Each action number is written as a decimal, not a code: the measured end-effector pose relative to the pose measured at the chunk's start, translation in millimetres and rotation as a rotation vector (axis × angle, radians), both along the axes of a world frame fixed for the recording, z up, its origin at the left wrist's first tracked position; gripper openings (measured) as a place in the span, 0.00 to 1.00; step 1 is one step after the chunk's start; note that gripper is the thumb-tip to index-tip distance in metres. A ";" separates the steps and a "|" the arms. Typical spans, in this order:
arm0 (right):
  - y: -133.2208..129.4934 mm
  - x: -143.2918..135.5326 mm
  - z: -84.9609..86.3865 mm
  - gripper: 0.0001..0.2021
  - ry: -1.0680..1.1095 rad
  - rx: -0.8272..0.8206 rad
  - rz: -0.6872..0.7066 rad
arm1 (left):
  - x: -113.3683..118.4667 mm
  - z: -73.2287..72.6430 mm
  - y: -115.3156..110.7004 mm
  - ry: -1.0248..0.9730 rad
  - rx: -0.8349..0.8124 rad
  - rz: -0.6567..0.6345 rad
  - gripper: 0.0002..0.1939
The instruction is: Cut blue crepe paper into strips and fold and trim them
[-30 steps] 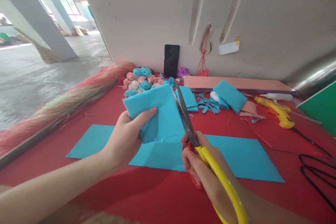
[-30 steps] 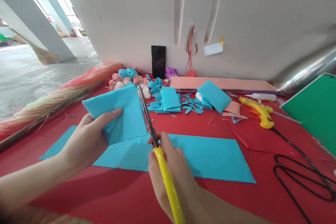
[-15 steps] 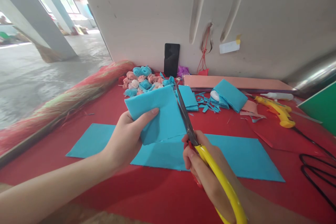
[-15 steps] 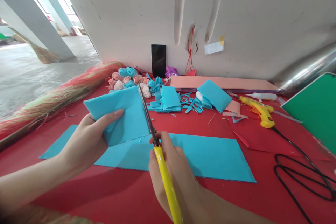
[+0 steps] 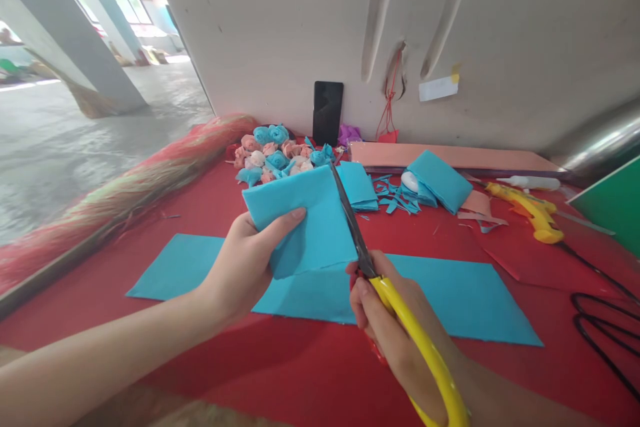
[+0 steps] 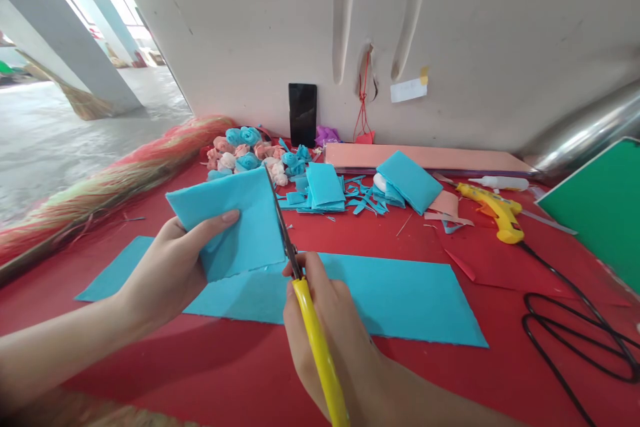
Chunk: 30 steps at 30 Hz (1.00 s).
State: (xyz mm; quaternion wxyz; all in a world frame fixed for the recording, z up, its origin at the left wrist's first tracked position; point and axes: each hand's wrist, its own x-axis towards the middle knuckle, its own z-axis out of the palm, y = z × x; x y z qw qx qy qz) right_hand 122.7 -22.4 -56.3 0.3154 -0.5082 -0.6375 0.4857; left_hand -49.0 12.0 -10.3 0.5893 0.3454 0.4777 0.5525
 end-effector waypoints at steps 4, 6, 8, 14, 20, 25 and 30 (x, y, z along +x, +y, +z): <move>0.2 -0.6 -1.8 0.11 0.006 0.015 0.004 | -0.2 0.0 -0.7 -0.002 -0.017 0.005 0.13; 0.4 -1.3 -0.7 0.10 0.005 0.008 0.008 | 0.1 -0.4 -0.9 -0.001 -0.025 0.007 0.12; 0.1 -1.8 0.5 0.10 0.005 0.000 0.010 | 0.5 -0.8 -1.1 0.001 -0.028 0.003 0.13; -2.4 -2.0 0.1 0.10 0.012 -0.036 0.001 | 1.0 -1.0 -2.2 0.005 -0.032 -0.013 0.15; -2.0 -3.0 -1.0 0.10 0.066 0.007 -0.003 | 2.2 -1.9 -2.8 -0.005 -0.042 -0.014 0.15; -3.0 -3.9 -0.5 0.10 0.103 0.008 0.004 | 3.8 -2.6 -1.6 -0.025 -0.051 0.000 0.13; -4.1 -3.6 -2.2 0.11 0.128 0.043 0.040 | 3.7 -2.5 -1.7 -0.021 -0.053 0.007 0.13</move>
